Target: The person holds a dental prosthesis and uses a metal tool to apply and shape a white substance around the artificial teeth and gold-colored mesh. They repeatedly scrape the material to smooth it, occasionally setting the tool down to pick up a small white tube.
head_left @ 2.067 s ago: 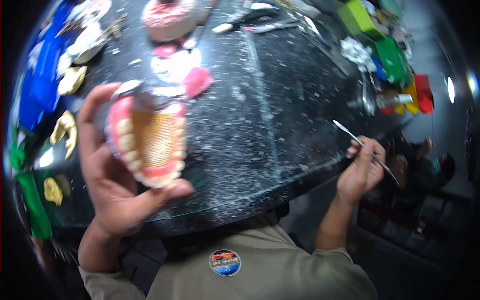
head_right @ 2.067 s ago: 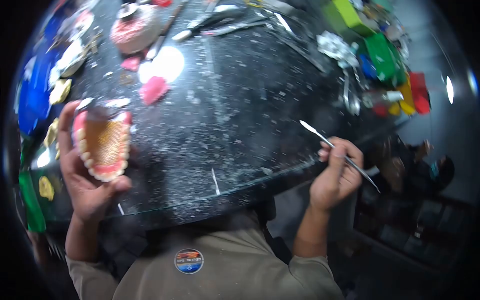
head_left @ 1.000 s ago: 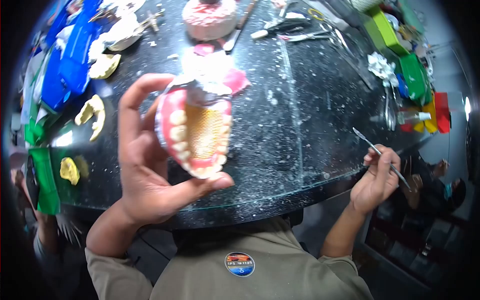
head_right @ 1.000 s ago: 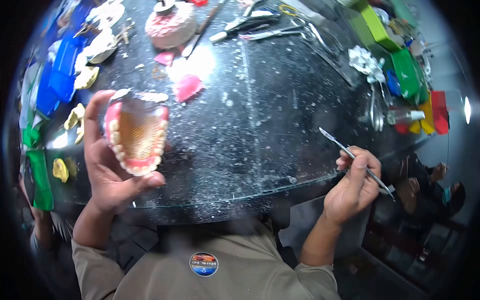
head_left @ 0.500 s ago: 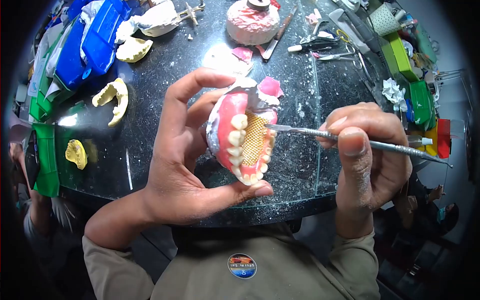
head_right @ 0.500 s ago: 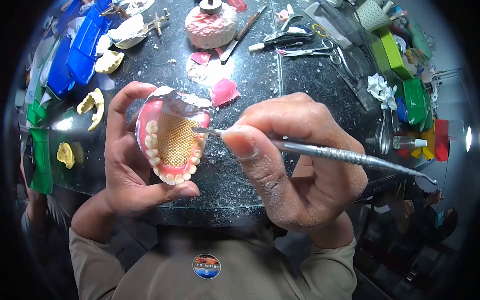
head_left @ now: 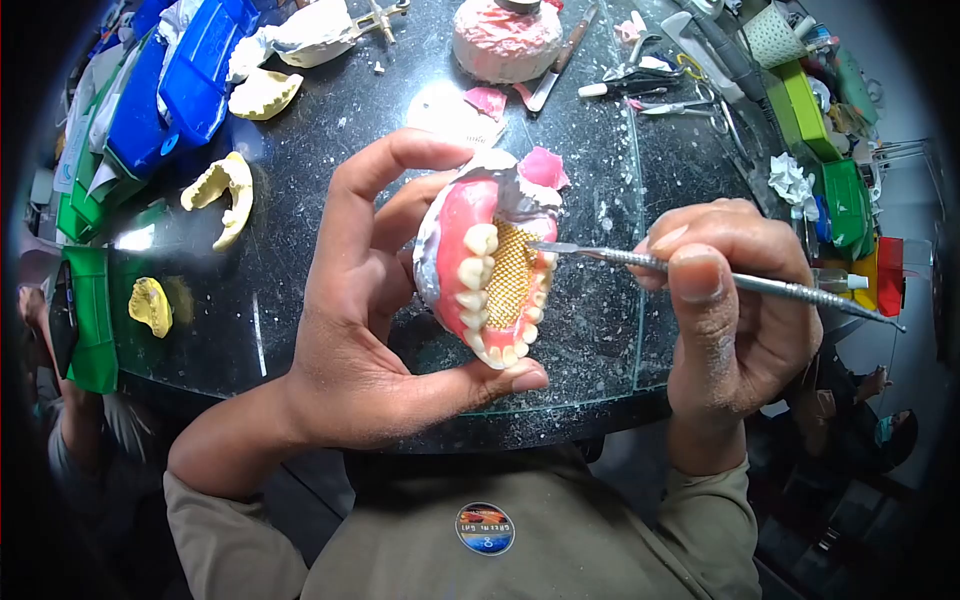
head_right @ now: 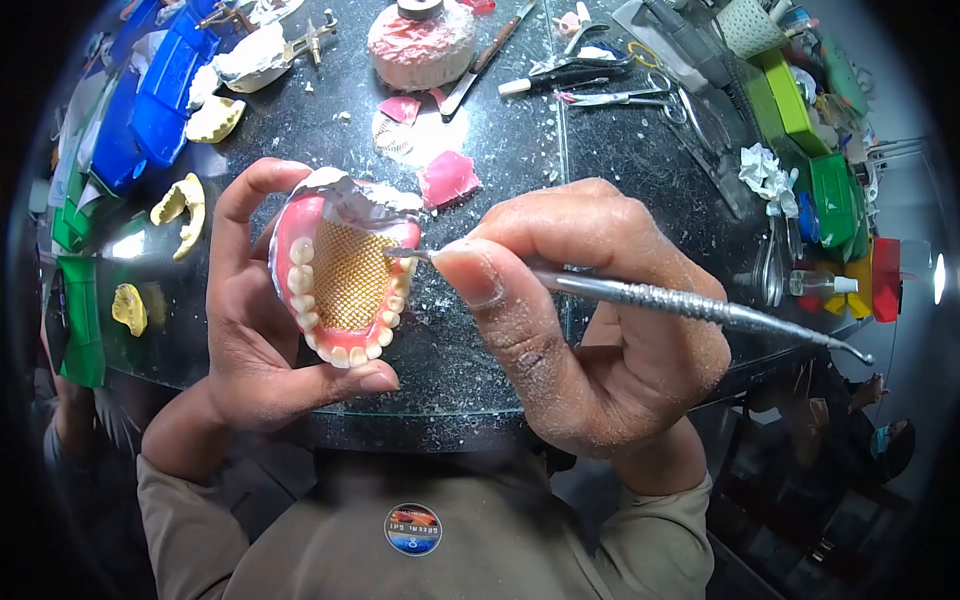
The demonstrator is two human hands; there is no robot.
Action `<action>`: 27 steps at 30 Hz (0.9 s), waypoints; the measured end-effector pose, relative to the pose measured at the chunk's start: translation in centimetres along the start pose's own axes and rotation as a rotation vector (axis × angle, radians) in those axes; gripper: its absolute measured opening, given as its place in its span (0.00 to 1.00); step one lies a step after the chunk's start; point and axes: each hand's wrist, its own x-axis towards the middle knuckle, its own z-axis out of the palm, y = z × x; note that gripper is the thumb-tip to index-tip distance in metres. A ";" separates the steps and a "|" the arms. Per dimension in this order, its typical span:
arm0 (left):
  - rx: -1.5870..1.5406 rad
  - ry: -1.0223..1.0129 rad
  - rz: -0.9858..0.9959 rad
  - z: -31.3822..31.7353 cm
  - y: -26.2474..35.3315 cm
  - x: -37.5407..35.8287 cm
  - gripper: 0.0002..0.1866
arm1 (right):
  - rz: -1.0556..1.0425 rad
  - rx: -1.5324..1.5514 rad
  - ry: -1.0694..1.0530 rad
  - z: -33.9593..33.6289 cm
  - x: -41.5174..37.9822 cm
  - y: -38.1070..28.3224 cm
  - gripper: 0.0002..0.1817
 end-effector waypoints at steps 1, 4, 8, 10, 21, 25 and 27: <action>0.002 0.000 0.000 0.0 0.0 0.0 0.55 | 0.003 0.000 0.000 0.0 0.0 0.0 0.10; 0.008 0.003 0.007 0.0 0.0 0.0 0.55 | 0.007 0.008 0.001 0.1 0.1 -0.1 0.10; 0.019 0.017 0.001 0.0 0.0 0.0 0.55 | 0.002 0.000 0.005 0.1 0.1 0.0 0.10; 0.018 0.020 -0.012 0.0 0.0 0.0 0.55 | 0.009 -0.005 0.011 0.1 0.1 0.0 0.10; 0.034 0.002 0.023 -0.1 -0.1 0.0 0.56 | 0.008 -0.015 0.008 0.2 0.2 0.0 0.11; 0.031 0.007 0.033 -0.2 -0.1 0.0 0.55 | -0.005 -0.013 0.006 0.2 0.2 0.0 0.11; 0.037 0.006 0.034 -0.1 -0.2 0.0 0.55 | 0.000 -0.010 0.008 0.2 0.2 0.0 0.11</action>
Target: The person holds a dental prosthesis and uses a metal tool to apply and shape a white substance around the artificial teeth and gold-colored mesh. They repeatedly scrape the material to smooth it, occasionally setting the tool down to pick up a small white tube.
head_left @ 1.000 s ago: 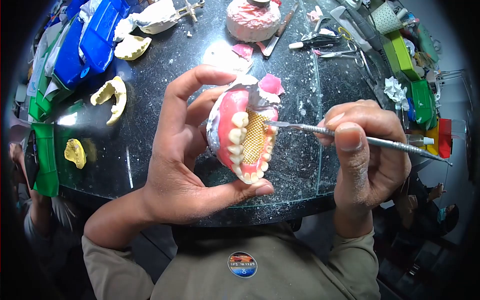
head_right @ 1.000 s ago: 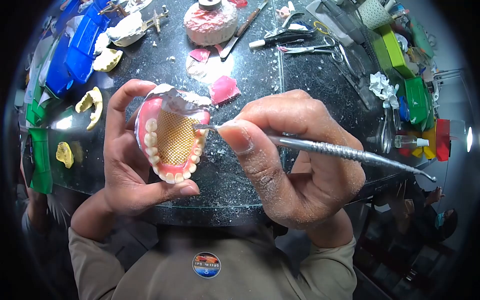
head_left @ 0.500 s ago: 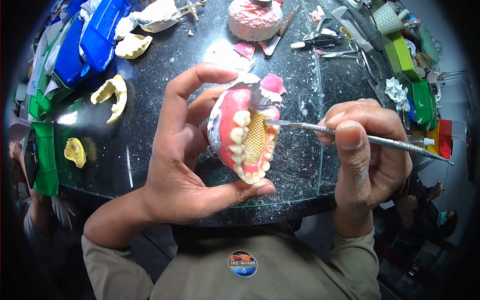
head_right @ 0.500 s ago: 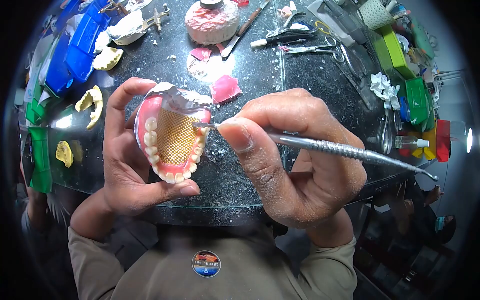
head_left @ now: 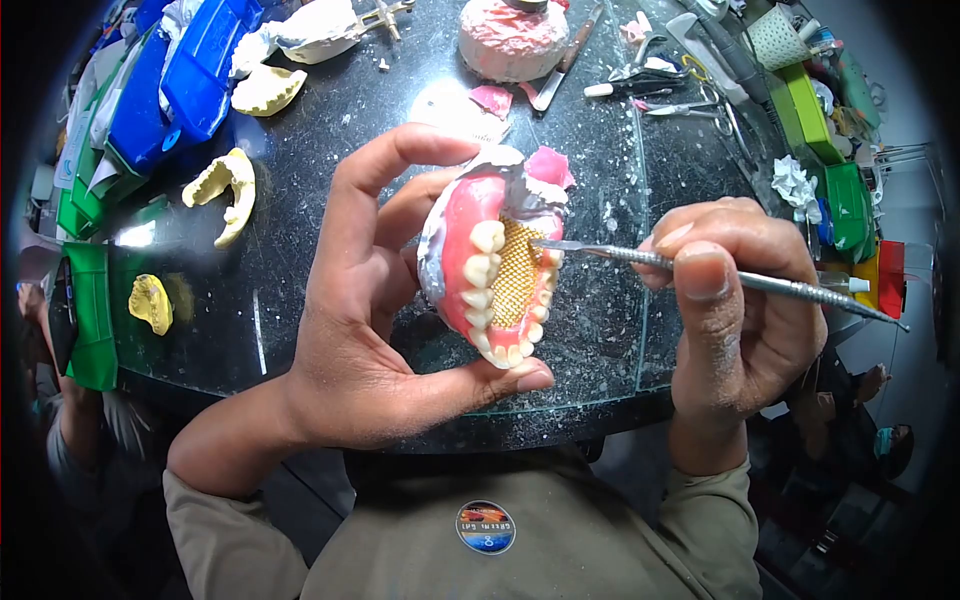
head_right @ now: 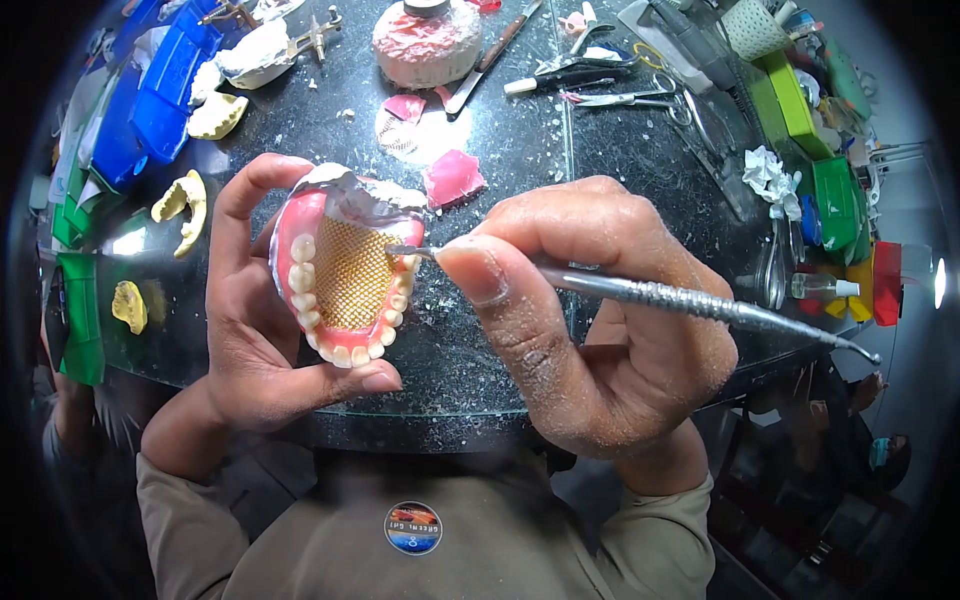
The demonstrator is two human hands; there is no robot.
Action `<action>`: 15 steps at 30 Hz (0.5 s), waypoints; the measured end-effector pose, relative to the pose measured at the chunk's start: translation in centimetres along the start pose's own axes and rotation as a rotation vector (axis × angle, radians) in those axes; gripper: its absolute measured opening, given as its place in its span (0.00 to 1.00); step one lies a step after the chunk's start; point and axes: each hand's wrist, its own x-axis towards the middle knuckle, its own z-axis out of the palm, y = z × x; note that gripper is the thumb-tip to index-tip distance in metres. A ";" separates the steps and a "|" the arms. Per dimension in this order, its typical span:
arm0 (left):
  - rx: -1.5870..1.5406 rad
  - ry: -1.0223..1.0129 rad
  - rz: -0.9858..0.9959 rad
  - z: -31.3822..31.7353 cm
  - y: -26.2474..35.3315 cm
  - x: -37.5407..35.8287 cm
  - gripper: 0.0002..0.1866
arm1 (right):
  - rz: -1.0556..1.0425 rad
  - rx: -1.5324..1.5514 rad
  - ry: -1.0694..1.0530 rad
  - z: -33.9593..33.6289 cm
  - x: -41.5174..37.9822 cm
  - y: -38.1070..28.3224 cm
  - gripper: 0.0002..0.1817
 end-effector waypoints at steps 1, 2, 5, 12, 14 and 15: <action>0.003 0.000 0.001 0.0 0.0 0.0 0.55 | 0.002 0.001 -0.001 0.0 0.0 0.0 0.11; -0.003 -0.002 -0.005 0.0 0.0 0.0 0.55 | 0.000 -0.001 -0.004 0.0 0.0 0.0 0.11; -0.017 0.004 -0.027 0.1 0.2 0.0 0.56 | -0.008 -0.007 -0.011 -0.1 0.0 0.0 0.11; -0.019 0.029 -0.049 0.2 0.3 0.0 0.55 | -0.002 0.000 0.011 0.0 0.0 0.0 0.11; -0.016 0.029 -0.046 0.2 0.2 0.0 0.55 | -0.011 -0.005 0.014 0.0 0.0 0.0 0.11; -0.012 0.028 -0.042 0.2 0.2 0.0 0.55 | -0.015 -0.007 0.015 0.0 0.0 0.0 0.11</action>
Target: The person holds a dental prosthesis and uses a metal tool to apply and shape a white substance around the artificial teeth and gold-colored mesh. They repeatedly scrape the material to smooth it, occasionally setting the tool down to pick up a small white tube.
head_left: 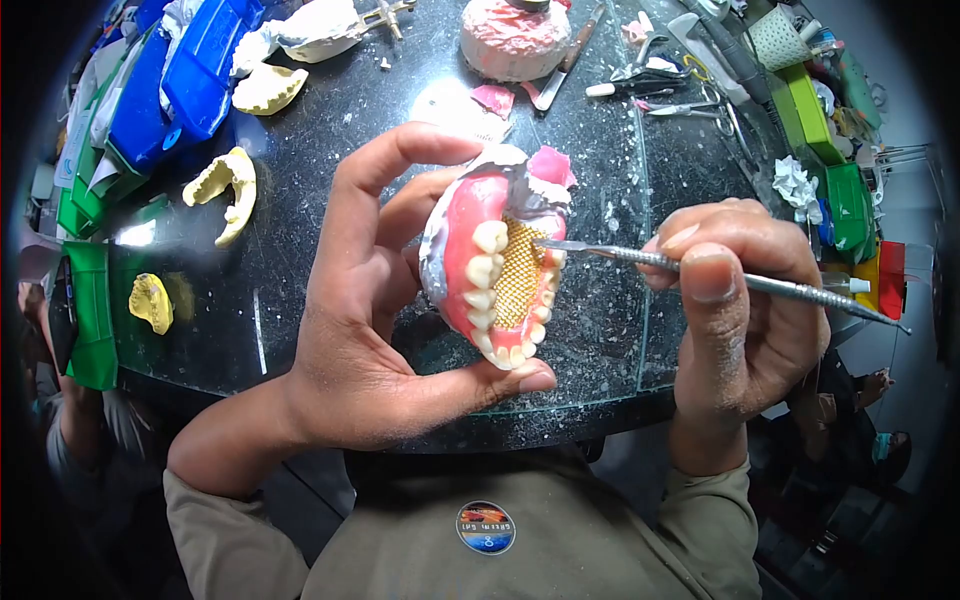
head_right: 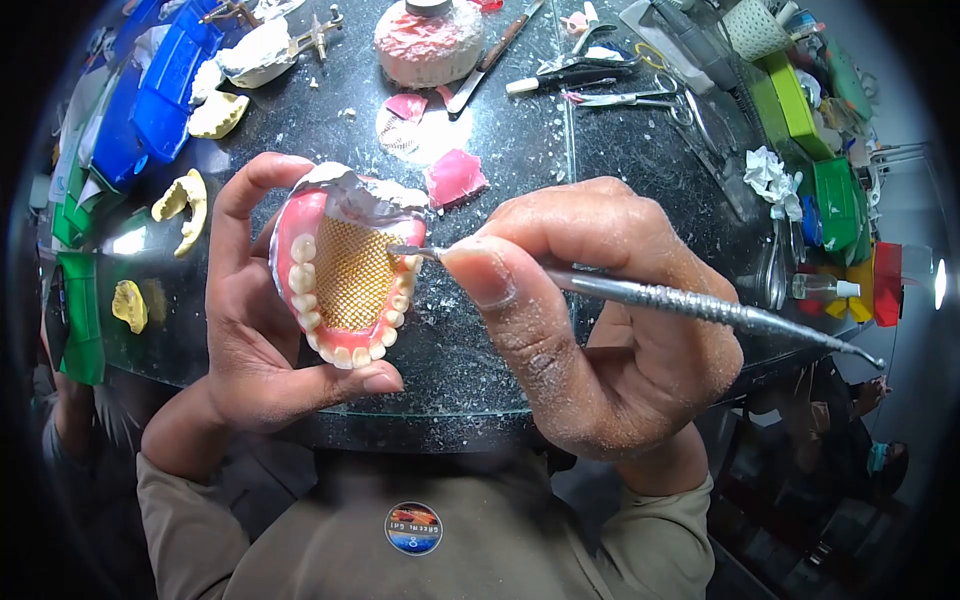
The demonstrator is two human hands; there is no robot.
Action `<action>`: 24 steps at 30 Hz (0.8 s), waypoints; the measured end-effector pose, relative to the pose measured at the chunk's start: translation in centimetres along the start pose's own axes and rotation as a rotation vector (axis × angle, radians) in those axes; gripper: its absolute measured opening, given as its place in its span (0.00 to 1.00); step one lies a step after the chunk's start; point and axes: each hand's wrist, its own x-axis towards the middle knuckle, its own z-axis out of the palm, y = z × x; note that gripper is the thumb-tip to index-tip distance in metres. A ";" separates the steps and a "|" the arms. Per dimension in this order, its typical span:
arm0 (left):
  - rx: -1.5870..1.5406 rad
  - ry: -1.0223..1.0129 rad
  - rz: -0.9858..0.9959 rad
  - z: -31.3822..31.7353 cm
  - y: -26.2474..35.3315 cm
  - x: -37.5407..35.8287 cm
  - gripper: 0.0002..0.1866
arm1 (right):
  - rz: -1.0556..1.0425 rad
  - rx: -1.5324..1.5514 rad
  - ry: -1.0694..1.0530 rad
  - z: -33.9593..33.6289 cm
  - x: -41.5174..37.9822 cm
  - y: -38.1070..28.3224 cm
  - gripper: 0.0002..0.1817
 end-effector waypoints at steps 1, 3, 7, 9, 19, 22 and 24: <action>0.004 -0.001 0.004 0.0 0.0 0.0 0.55 | -0.004 -0.003 0.000 0.0 0.0 0.0 0.11; 0.005 0.000 -0.004 0.0 0.0 0.0 0.55 | -0.004 -0.002 0.004 0.0 0.0 0.1 0.11; -0.009 0.018 -0.003 0.1 0.1 0.1 0.56 | 0.010 -0.001 0.018 0.0 0.0 -0.1 0.11; -0.004 0.005 -0.005 0.0 0.1 0.0 0.56 | 0.012 -0.005 0.020 0.0 0.0 -0.1 0.11; -0.002 -0.020 0.044 -0.1 -0.3 0.0 0.55 | 0.002 -0.013 0.021 0.0 0.0 0.0 0.11; 0.012 -0.055 0.041 -0.3 -0.3 0.0 0.54 | 0.007 -0.008 0.024 0.0 0.0 0.0 0.11; 0.029 -0.052 0.028 -0.3 0.0 0.1 0.54 | 0.008 -0.006 0.025 0.0 0.0 0.0 0.11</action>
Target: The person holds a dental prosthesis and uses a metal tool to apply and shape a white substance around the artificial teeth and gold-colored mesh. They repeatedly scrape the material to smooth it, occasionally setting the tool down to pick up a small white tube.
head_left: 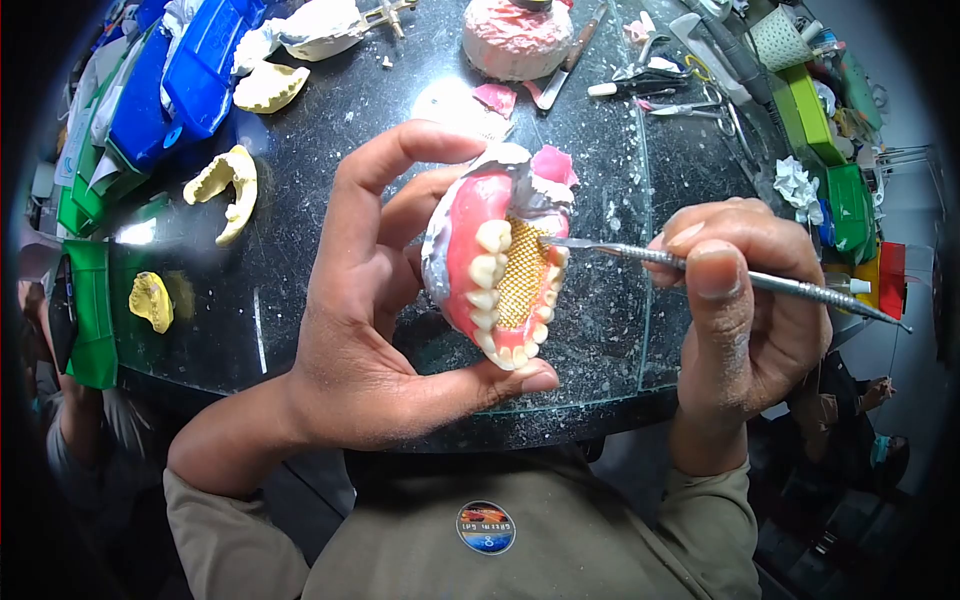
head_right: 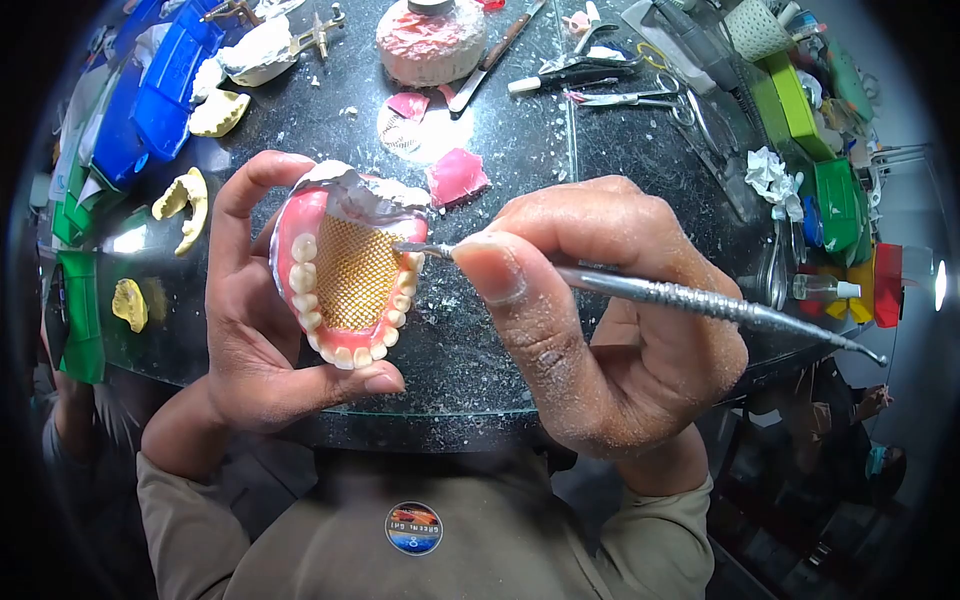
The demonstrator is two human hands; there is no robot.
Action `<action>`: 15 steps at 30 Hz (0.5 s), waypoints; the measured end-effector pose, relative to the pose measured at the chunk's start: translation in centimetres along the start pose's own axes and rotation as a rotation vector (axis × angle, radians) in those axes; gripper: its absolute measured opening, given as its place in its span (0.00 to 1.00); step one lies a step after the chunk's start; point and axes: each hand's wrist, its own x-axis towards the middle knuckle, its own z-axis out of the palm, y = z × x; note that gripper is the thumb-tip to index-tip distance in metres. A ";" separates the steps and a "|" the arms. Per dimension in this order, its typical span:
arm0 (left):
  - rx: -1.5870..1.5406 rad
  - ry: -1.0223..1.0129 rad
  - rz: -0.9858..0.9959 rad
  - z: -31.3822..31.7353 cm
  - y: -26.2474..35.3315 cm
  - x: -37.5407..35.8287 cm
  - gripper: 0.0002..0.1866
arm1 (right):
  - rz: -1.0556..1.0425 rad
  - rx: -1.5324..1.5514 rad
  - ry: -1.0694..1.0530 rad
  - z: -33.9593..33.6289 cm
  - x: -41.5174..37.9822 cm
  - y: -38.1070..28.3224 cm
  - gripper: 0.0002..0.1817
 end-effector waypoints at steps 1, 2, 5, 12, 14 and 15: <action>0.003 -0.002 -0.006 0.0 0.0 0.0 0.54 | -0.001 -0.001 -0.001 0.0 0.0 0.0 0.11; 0.007 -0.004 -0.011 0.0 0.1 0.0 0.54 | -0.004 -0.004 0.000 0.0 0.0 0.0 0.11; -0.006 -0.002 -0.001 0.0 0.0 0.0 0.54 | -0.012 -0.018 0.009 0.0 0.1 0.0 0.11; -0.014 0.038 0.021 0.0 -0.2 0.0 0.53 | -0.008 0.021 0.132 -2.0 -0.2 -0.3 0.13; -0.002 0.096 -0.008 0.1 -0.1 -0.2 0.49 | -0.008 -0.021 0.248 -3.6 -1.0 0.1 0.12; 0.006 0.136 -0.038 0.2 0.1 -0.3 0.46 | -0.005 -0.054 0.309 -4.5 -1.5 0.3 0.12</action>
